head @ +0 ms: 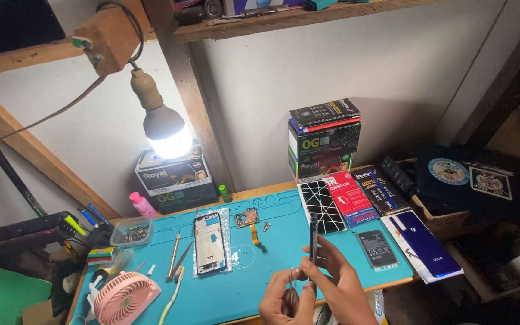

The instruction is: The person is assembling or repairing a mobile phone, specifically focusing on the internal frame and back cover components.

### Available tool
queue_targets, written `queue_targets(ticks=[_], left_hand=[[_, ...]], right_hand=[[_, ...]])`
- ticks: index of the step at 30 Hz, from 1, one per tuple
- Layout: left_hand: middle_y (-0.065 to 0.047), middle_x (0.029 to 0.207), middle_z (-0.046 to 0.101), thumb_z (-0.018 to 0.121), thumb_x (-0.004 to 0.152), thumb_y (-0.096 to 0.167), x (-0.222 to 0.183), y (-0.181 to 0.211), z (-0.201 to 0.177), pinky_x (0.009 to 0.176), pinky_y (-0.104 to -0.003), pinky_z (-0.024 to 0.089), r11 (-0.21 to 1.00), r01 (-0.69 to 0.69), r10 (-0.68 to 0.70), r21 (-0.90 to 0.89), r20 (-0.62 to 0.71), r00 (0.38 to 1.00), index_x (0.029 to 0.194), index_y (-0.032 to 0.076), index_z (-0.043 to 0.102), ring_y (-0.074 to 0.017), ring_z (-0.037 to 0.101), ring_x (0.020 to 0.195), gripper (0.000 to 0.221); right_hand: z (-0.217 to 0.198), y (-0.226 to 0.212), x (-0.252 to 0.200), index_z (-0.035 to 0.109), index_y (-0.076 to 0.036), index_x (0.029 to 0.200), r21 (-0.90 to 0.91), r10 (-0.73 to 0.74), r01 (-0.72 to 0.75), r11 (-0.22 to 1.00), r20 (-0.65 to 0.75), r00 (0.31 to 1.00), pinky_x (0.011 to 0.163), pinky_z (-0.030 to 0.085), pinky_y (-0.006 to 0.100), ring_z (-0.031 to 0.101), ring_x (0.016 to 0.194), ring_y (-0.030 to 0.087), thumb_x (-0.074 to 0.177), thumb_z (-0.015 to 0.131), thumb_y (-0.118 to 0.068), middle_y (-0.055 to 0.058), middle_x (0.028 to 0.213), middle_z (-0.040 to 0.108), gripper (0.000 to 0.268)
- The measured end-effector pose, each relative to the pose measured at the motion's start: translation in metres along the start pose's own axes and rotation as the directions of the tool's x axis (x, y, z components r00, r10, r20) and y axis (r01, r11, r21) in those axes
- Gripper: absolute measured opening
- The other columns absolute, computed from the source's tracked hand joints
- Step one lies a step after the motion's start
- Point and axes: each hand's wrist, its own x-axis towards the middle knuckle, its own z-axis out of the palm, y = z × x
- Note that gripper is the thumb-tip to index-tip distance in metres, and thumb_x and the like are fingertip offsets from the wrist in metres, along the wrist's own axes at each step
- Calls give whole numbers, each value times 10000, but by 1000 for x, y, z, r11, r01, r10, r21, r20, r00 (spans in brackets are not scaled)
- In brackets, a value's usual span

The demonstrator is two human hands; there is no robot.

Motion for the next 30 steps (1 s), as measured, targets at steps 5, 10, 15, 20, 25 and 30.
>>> queue_targets(ticks=[5, 10, 15, 20, 25, 30], left_hand=[[-58, 754, 704, 846, 876, 170, 23, 43, -31, 628, -265, 455, 978, 185, -187, -99, -9, 982, 1035, 40, 961, -118, 586, 690, 236], [1, 601, 458, 830, 962, 213, 50, 66, -64, 510, -312, 242, 991, 134, -128, -20, 184, 974, 1111, 24, 926, -98, 265, 562, 259], [-68, 976, 890, 813, 931, 190, 54, 86, -78, 679, -236, 635, 984, 139, -162, 109, 249, 955, 1138, 44, 905, -115, 716, 798, 269], [-83, 919, 868, 796, 940, 172, 56, 73, -82, 650, -262, 577, 994, 109, -112, 23, 160, 981, 1131, 40, 895, -130, 662, 771, 253], [-121, 990, 858, 793, 931, 114, 65, 64, -89, 812, -289, 715, 984, 152, -138, -88, 147, 979, 1145, -10, 885, -185, 787, 960, 264], [-139, 1033, 859, 781, 932, 102, 65, 63, -88, 948, -324, 682, 957, 226, -208, -181, 114, 971, 1216, -34, 875, -215, 778, 1037, 328]], right_hand=[[-5, 19, 4, 597, -282, 1571, -381, -284, 265, 886, 7, 959, 1052, 624, 334, 752, 1235, 149, 771, 883, -252, -22, 1403, 761, 850], [-10, 43, 18, 498, -283, 1627, -629, -550, 548, 552, 219, 806, 1099, 533, 374, 601, 1399, 172, 777, 933, -391, -22, 1517, 626, 961], [-6, 50, 23, 501, -286, 1628, -693, -684, 667, 275, 346, 642, 1126, 439, 438, 544, 1370, 253, 785, 957, -362, -23, 1535, 602, 962], [7, 33, 3, 352, -244, 1679, -653, -663, 616, 442, 225, 714, 1280, 235, 535, 319, 1610, 230, 765, 874, -521, 3, 1725, 363, 1088], [15, 12, -12, 393, -265, 1659, -302, -423, 388, 871, -57, 905, 1325, 267, 489, 360, 1641, 246, 822, 662, -498, 78, 1751, 411, 910], [17, -9, -23, 488, -276, 1625, -63, -126, 118, 991, -126, 984, 1352, 276, 509, 320, 1688, 233, 986, 390, -530, -8, 1730, 498, 695]])
